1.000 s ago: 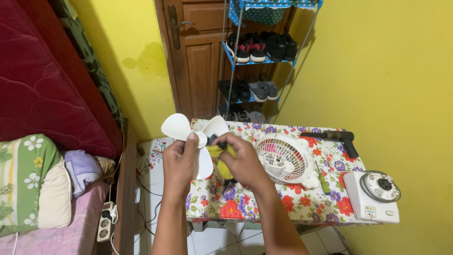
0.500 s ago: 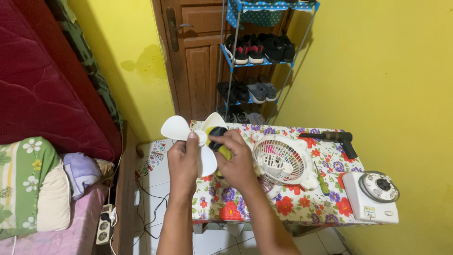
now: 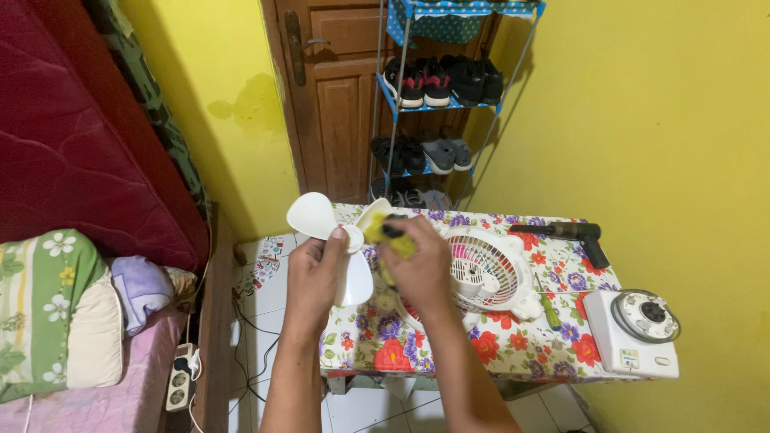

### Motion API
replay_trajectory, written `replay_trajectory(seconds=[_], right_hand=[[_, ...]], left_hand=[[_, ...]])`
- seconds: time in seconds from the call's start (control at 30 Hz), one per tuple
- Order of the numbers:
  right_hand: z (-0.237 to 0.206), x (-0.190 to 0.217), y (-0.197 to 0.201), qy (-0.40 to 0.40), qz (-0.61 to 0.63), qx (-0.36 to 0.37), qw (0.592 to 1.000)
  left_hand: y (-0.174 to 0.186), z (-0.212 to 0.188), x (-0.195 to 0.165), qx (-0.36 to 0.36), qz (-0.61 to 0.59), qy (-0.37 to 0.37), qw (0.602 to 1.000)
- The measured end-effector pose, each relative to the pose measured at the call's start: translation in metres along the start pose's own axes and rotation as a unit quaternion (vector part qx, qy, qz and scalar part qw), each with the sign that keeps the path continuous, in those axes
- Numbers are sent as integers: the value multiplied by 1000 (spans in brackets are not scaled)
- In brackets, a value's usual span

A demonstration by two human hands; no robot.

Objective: The person unscrews the front grille of a small desk fan by hand, removes the grille and the fan blades from the motor housing, then wipes the blades with a cloth. The fan sits on a small table and a drill lies unused on the table.

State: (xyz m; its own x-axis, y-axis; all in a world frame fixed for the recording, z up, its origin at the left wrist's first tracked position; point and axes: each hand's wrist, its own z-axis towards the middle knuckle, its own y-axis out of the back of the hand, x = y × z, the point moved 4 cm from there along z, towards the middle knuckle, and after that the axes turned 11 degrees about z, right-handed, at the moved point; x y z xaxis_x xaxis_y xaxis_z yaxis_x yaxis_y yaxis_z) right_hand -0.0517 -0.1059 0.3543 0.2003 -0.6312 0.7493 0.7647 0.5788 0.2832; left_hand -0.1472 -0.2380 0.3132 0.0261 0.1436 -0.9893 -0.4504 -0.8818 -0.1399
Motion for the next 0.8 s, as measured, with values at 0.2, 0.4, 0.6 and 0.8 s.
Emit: replay_trajectory(seconds=[0.2,0.4,0.6,0.8], right_hand=[[2,1,6,16,7,-42,999],[8,2,16,15,-21,-73,997],[1,13,12,51,-15,-30,998],[9,13,14,27,4,-24,999]], left_hand=[[-8,-1,-2,18,29,-20,999],[-7,-3,-1,35,37,-7,999],[-8,-1,0,31,6,-4,999],[1,-1,2,24,7,-3,1000]])
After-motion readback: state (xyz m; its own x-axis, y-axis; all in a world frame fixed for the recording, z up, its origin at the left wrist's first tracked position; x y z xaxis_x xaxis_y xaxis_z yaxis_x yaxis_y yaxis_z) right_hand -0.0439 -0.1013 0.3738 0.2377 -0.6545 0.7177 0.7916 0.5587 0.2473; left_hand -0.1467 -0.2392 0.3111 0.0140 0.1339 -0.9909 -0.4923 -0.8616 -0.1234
